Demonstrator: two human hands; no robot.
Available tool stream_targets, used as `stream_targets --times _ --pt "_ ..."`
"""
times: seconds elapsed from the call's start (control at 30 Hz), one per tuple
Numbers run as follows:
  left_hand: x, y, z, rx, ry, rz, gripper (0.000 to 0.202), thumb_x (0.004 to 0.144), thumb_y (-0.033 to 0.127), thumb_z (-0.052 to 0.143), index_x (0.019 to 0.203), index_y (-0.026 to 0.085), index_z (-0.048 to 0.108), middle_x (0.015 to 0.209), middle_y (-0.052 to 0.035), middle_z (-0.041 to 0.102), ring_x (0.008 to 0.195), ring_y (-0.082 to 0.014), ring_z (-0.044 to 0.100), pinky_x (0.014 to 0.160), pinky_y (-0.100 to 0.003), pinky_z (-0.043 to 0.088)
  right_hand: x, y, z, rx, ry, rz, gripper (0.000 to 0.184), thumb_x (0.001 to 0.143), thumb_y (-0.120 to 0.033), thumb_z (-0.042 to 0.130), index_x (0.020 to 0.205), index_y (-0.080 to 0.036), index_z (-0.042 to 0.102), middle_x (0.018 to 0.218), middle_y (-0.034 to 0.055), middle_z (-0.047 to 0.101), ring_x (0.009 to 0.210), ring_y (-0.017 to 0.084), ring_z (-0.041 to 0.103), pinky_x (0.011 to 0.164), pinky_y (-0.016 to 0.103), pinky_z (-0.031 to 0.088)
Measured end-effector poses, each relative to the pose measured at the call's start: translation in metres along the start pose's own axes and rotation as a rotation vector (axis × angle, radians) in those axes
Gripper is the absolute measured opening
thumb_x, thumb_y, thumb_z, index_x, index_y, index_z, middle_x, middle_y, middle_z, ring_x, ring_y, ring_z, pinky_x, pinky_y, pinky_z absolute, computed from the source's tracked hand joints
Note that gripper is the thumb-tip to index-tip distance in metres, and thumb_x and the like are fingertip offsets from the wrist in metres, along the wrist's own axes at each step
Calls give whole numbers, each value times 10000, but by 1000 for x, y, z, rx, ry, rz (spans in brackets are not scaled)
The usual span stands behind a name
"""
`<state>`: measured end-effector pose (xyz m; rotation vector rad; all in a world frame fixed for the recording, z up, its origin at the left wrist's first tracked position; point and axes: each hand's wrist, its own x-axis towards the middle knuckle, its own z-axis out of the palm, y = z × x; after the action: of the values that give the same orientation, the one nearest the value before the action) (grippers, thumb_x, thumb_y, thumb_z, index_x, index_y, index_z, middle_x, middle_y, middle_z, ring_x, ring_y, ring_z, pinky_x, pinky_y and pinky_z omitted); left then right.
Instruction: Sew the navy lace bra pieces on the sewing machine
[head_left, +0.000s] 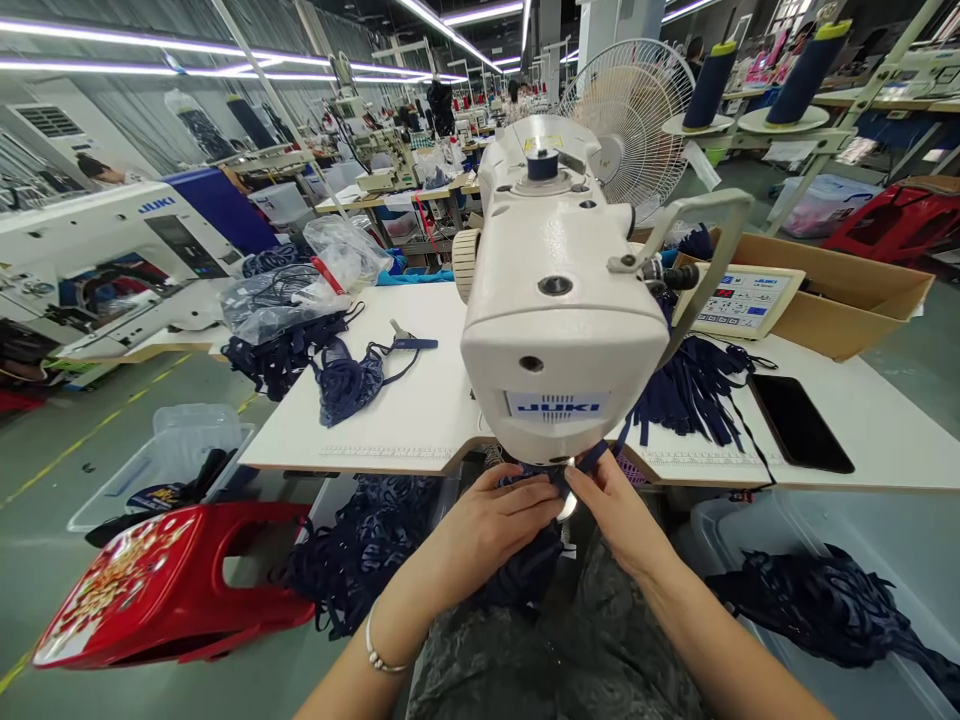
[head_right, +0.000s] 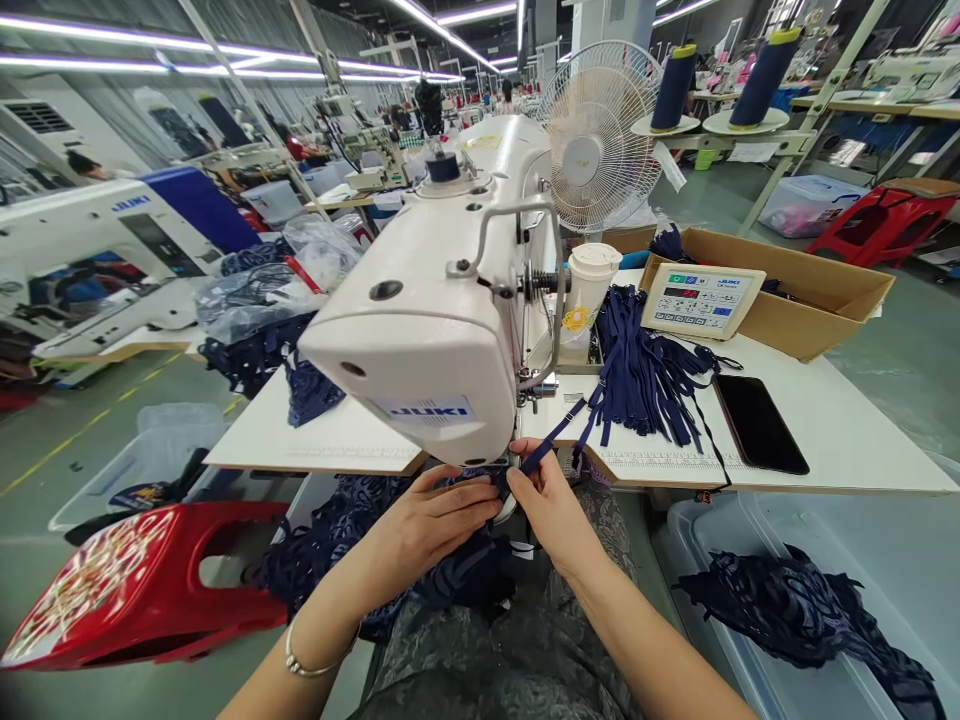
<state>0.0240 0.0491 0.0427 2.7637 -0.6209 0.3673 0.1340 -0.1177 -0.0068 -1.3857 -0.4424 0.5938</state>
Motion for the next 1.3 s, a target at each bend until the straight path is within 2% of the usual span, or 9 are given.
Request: stream_targets --times 0.1,0.2,0.3,0.4,0.53,0.63,0.77,1.03,1.3 --pt "3 2 -2 48 -4 6 305 1008 150 432 1289 216 532 1215 -36 662 1168 -136 590 1128 -347 309 5 0 -4 24 -15 10 288 895 -466 606 1107 -277 557 860 8 565 841 209 559 862 336 468" --pt "5 9 1 129 48 -23 270 1004 153 435 1237 203 564 1176 -39 673 1150 -156 602 1104 -358 329 17 -6 -10 -43 -35 -77 241 907 -461 582 1032 -255 575 845 7 579 841 210 563 878 339 458" --pt "4 17 10 199 113 -93 258 1004 145 429 1217 184 570 1146 -43 675 1166 -174 590 1086 -369 316 33 -15 -14 -177 -38 -162 204 863 -411 610 964 -234 598 892 26 621 887 228 577 900 362 455" --pt "3 23 21 263 142 -170 248 1006 169 447 1226 179 560 1150 -47 668 1175 -190 574 1055 -379 312 46 -22 -13 -331 -23 -174 188 803 -344 603 929 -211 646 888 52 661 925 266 589 910 415 454" --pt "4 28 31 371 158 -229 266 1003 193 466 1254 161 548 1164 -60 652 1161 -210 565 969 -381 351 56 -23 -10 -410 -77 -230 191 797 -292 553 882 -208 701 881 68 713 905 280 625 858 427 499" --pt "7 32 34 441 173 -250 282 1012 205 445 1270 149 544 1174 -59 637 1164 -211 551 942 -377 350 60 -18 -9 -414 -130 -286 254 814 -255 513 954 -198 717 977 88 727 960 282 645 855 418 523" --pt "9 35 34 465 136 -269 295 1004 203 464 1283 148 540 1196 -44 621 1168 -202 539 949 -373 336 62 -12 -9 -434 -81 -329 291 824 -256 512 1017 -178 714 1080 127 707 1040 306 638 886 446 530" --pt "8 36 34 467 101 -275 266 1001 214 475 1249 169 560 1220 -40 603 1196 -198 506 960 -373 331 64 -7 -10 -477 -70 -342 298 819 -254 507 1021 -172 710 1026 127 726 1033 309 647 870 443 549" --pt "9 34 40 464 161 -284 246 1005 219 477 1228 178 572 1194 -20 617 1159 -179 516 934 -367 332 64 -2 -9 -501 -29 -368 266 824 -296 491 901 -171 712 1042 142 721 998 303 661 854 432 553"
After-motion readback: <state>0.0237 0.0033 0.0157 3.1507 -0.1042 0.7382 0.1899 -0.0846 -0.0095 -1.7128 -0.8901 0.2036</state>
